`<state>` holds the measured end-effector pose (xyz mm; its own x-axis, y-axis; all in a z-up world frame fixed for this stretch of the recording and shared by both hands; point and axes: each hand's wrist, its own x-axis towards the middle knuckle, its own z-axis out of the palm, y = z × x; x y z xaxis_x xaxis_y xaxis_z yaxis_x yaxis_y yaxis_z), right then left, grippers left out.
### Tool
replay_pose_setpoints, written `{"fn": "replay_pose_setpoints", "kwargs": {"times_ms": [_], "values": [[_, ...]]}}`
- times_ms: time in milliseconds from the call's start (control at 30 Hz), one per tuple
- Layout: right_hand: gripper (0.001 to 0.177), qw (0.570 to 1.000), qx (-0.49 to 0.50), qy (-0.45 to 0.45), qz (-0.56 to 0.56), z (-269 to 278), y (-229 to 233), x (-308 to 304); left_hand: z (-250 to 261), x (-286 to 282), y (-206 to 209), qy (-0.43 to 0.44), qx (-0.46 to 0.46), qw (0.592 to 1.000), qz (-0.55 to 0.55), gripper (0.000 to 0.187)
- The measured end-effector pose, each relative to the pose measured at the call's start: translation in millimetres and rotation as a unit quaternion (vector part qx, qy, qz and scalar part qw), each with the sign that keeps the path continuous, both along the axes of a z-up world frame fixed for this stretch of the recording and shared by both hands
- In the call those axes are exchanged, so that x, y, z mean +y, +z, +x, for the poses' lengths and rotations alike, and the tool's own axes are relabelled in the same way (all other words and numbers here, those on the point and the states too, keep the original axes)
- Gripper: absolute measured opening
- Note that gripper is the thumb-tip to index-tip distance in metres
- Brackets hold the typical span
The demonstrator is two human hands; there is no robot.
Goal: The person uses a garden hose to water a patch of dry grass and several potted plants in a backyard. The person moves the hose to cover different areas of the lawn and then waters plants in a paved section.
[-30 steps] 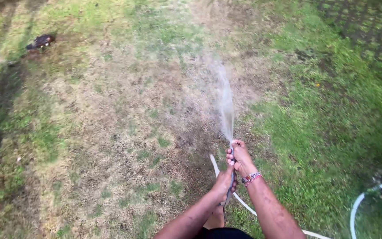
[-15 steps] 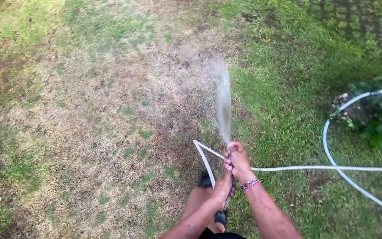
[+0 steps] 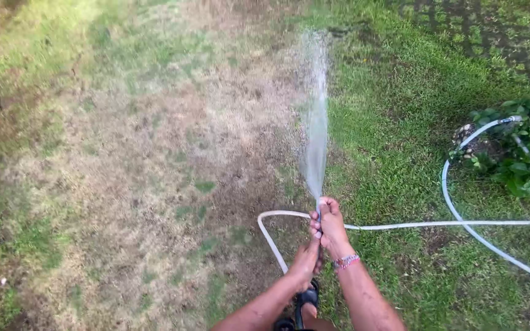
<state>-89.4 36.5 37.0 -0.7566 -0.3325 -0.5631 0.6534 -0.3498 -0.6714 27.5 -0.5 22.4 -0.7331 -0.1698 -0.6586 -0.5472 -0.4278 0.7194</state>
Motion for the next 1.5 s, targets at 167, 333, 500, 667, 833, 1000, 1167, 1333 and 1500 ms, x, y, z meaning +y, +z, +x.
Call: {"fn": "replay_pose_setpoints", "kwargs": {"times_ms": [167, 333, 500, 667, 833, 1000, 1167, 1333, 1500], "values": [[0.003, 0.997, -0.016, 0.068, -0.012, 45, -29, -17, 52, -7, -37, -0.007, -0.009, 0.998, -0.056, 0.059], [0.008, 0.988, 0.010, 0.152, -0.023, 101, -21, -42, 105, -14, -54, 0.093, 0.011, 0.995, -0.043, 0.065], [0.007, 0.983, 0.019, 0.173, -0.059, 145, -1, -52, 147, -20, -40, 0.127, 0.064, 0.989, -0.038, 0.060], [0.006, 0.992, 0.043, 0.115, -0.041, 176, 1, -40, 175, -19, -21, 0.064, 0.032, 0.996, -0.045, 0.062], [0.009, 0.999, 0.037, 0.033, -0.002, 196, -10, -16, 192, -1, -25, 0.030, 0.039, 0.998, -0.026, 0.059], [0.008, 0.995, 0.064, -0.071, 0.013, 203, -10, 27, 193, 20, -25, -0.035, 0.045, 0.998, -0.023, 0.056], [0.008, 0.983, 0.052, -0.174, 0.009, 215, 4, 85, 191, 57, -22, -0.119, 0.074, 0.990, 0.008, 0.053], [0.006, 0.961, 0.088, -0.263, -0.013, 222, 6, 151, 185, 105, -6, -0.207, 0.110, 0.972, 0.007, 0.052], [0.007, 0.934, 0.107, -0.340, -0.017, 232, 25, 209, 182, 154, 14, -0.274, 0.092, 0.957, -0.017, 0.049]]}}
